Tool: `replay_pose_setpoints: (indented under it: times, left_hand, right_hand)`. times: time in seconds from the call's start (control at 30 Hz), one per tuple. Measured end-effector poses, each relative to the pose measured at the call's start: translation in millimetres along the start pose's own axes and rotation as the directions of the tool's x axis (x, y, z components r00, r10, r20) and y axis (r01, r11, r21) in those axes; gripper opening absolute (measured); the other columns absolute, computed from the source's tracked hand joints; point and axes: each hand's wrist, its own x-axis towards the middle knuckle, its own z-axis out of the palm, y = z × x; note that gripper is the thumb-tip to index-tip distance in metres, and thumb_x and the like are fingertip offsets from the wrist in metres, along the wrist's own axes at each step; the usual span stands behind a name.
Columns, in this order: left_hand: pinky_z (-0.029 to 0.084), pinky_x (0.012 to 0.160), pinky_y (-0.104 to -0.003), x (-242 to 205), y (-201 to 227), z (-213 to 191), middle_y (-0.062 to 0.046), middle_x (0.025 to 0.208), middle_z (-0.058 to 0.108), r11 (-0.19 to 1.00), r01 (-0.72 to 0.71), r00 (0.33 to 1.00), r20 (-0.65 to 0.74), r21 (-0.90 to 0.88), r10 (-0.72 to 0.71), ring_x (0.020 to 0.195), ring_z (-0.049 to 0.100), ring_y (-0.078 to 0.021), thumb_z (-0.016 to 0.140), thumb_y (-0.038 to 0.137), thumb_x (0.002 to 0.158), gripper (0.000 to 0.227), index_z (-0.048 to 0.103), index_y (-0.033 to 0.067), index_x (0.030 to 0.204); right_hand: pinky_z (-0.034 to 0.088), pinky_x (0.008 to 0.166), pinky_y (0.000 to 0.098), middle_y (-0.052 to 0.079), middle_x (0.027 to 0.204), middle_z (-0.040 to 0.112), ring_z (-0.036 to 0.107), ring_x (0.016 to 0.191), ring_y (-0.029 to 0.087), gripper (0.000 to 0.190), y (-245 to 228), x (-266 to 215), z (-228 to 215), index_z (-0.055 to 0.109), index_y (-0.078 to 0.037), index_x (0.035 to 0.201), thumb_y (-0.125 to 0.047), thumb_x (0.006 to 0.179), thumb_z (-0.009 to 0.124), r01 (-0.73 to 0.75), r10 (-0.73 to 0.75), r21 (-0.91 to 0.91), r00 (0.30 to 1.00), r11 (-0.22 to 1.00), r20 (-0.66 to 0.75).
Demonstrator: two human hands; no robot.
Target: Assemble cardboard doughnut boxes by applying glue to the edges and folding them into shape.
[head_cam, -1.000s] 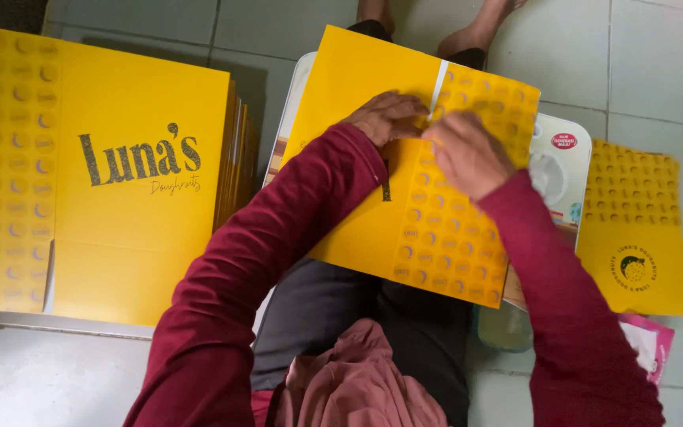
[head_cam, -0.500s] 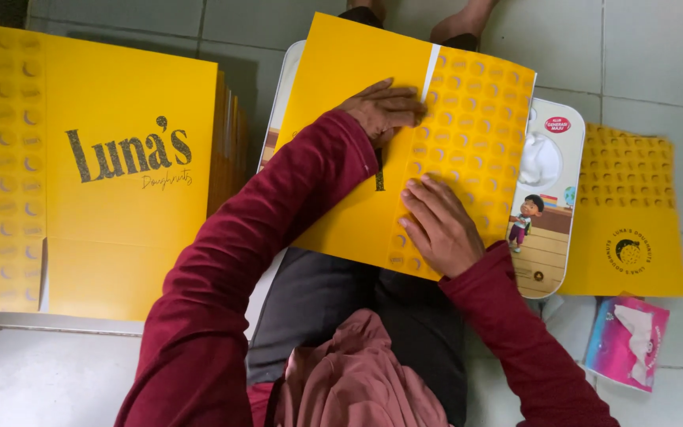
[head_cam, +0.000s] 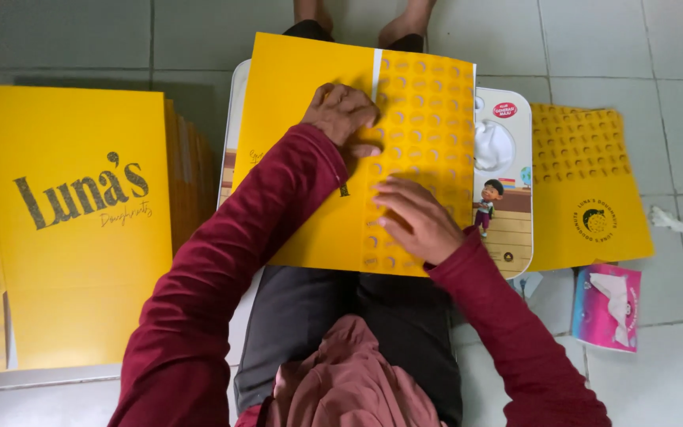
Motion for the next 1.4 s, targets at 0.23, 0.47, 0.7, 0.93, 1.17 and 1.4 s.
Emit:
replay_pose_setpoints:
  times: [0.23, 0.47, 0.7, 0.93, 1.17, 1.4]
  left_hand:
    - [0.028, 0.109, -0.057, 5, 12, -23, 0.006, 0.110, 0.052, 0.993, 0.080, 0.993, 0.097, -0.091, -0.071, 0.113, 0.047, -0.0245, 0.077, 0.069, 0.081, 0.052, 0.051, 0.0273, 0.100]
    - [0.026, 0.109, -0.054, 13, 14, -40, 0.002, 0.115, 0.056, 0.987, 0.081, 0.988, 0.143, -0.136, -0.061, 0.115, 0.047, -0.0283, 0.076, 0.063, 0.078, 0.049, 0.057, 0.0234, 0.099]
    - [0.026, 0.101, -0.048, 10, 4, -25, 0.002, 0.126, 0.059, 0.993, 0.059, 0.986, 0.159, -0.101, -0.042, 0.117, 0.046, -0.0305, 0.071, 0.071, 0.075, 0.056, 0.062, 0.0233, 0.102]
    - [0.025, 0.102, -0.049, 11, 3, -28, 0.001, 0.131, 0.057, 0.987, 0.091, 0.968, 0.243, -0.130, -0.057, 0.118, 0.043, -0.0319, 0.071, 0.069, 0.077, 0.055, 0.057, 0.0240, 0.106]
    - [0.026, 0.100, -0.047, 9, 2, -24, 0.005, 0.129, 0.059, 0.987, 0.070, 0.988, 0.148, -0.144, -0.048, 0.117, 0.046, -0.0286, 0.072, 0.069, 0.072, 0.061, 0.059, 0.0261, 0.113]
    - [0.026, 0.100, -0.051, 5, -6, -11, 0.003, 0.134, 0.060, 0.986, -0.025, 0.997, 0.069, -0.162, 0.037, 0.120, 0.047, -0.0310, 0.062, 0.076, 0.081, 0.068, 0.065, 0.0231, 0.124]
  right_hand:
    - [0.058, 0.083, 0.0382, -0.004, 0.097, 0.071, 0.069, 0.084, 0.020, 0.021, 145, -53, -82, 0.076, -0.027, 0.113, -0.015, 0.096, 0.075, -0.385, 0.358, -0.249, 0.922, 0.889, -0.148]
    - [0.053, 0.091, 0.0461, 0.009, 0.112, 0.077, 0.069, 0.107, 0.031, 0.023, 196, -40, -105, 0.074, -0.015, 0.118, -0.020, 0.095, 0.070, -0.310, 0.410, -0.314, 0.850, 0.897, 0.331]
    - [0.049, 0.086, 0.0320, 0.010, 0.113, 0.071, 0.063, 0.099, 0.021, 0.013, 121, -10, -131, 0.072, -0.004, 0.113, -0.006, 0.101, 0.068, -0.507, 0.508, -0.054, 0.842, 0.860, 0.180]
    - [0.063, 0.090, 0.0305, 0.029, 0.126, 0.066, 0.072, 0.099, 0.028, 0.007, 116, -43, -141, 0.051, -0.007, 0.123, -0.009, 0.117, 0.055, -0.515, 0.682, 0.596, 0.727, 0.616, -0.077]
    - [0.055, 0.086, 0.0314, 0.013, 0.113, 0.074, 0.070, 0.096, 0.020, 0.015, 23, -17, -63, 0.068, -0.003, 0.115, -0.001, 0.101, 0.074, -0.337, 0.341, 0.056, 0.924, 0.940, -0.172]
    - [0.055, 0.087, 0.0451, 0.019, 0.110, 0.069, 0.063, 0.093, 0.036, 0.017, 9, 8, 16, 0.070, 0.009, 0.106, 0.014, 0.100, 0.055, 0.239, -0.240, -0.023, 0.969, 0.971, -0.063]
